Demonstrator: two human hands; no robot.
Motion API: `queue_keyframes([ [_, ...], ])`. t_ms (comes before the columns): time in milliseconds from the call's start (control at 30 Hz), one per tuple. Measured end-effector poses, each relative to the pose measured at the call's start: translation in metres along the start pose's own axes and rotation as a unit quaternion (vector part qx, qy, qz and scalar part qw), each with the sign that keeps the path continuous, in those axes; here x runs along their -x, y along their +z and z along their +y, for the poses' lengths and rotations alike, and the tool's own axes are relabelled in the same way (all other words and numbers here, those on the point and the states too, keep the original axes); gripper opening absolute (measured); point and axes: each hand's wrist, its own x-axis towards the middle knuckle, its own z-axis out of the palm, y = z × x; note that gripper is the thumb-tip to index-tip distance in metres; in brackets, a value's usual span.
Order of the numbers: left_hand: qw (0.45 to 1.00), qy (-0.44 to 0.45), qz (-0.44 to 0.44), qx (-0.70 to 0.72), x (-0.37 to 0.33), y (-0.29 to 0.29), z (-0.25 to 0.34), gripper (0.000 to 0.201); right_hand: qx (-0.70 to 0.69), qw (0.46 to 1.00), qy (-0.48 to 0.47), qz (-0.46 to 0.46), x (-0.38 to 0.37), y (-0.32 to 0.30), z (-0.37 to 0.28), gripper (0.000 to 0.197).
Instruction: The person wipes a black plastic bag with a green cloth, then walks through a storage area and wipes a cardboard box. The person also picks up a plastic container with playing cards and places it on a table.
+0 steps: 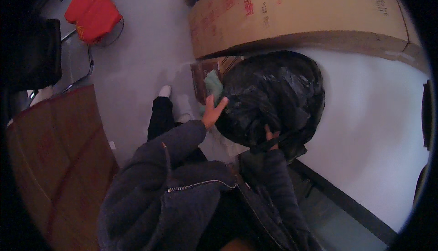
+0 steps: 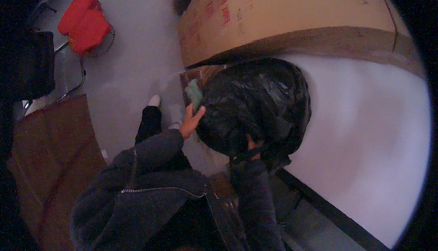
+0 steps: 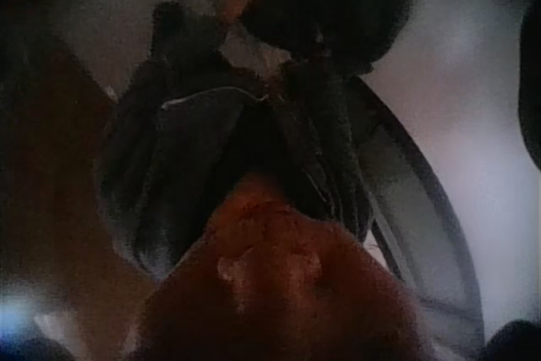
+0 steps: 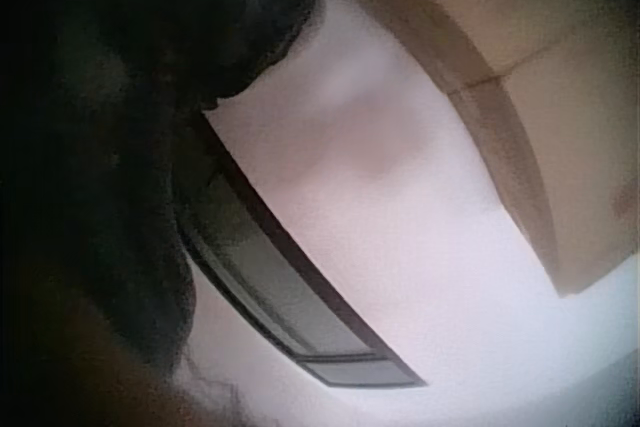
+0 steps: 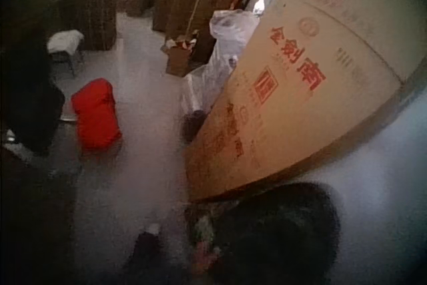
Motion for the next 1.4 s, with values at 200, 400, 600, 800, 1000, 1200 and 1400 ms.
queue_keyframes([
  [200,0.984,-0.106,0.033,0.139,0.071,0.007,-0.028,0.051,0.058,0.989,0.082,0.104,0.0,0.002,0.03,0.066],
  [400,0.985,0.098,0.13,-0.05,0.022,0.012,-0.042,0.042,0.088,0.99,0.064,0.094,0.01,0.01,0.007,0.07],
  [600,0.946,0.316,0.022,-0.072,-0.066,0.01,0.031,0.04,0.126,0.985,0.046,0.107,0.016,0.018,-0.005,0.049],
  [800,0.907,0.361,-0.086,-0.199,-0.093,0.028,0.078,0.032,0.17,0.983,0.025,0.072,0.012,0.016,0.011,0.058],
  [1000,0.86,0.417,-0.054,-0.288,0.002,-0.002,0.062,0.021,0.029,0.996,-0.005,0.089,0.012,0.017,0.024,0.065],
  [1200,0.783,0.434,-0.137,-0.425,0.098,-0.002,0.028,0.025,0.101,0.991,-0.018,0.081,0.008,0.017,0.027,0.056],
  [1400,0.923,0.341,-0.037,-0.174,0.093,0.015,0.008,0.022,0.056,0.982,0.143,0.11,0.022,-0.04,-0.011,0.037],
])
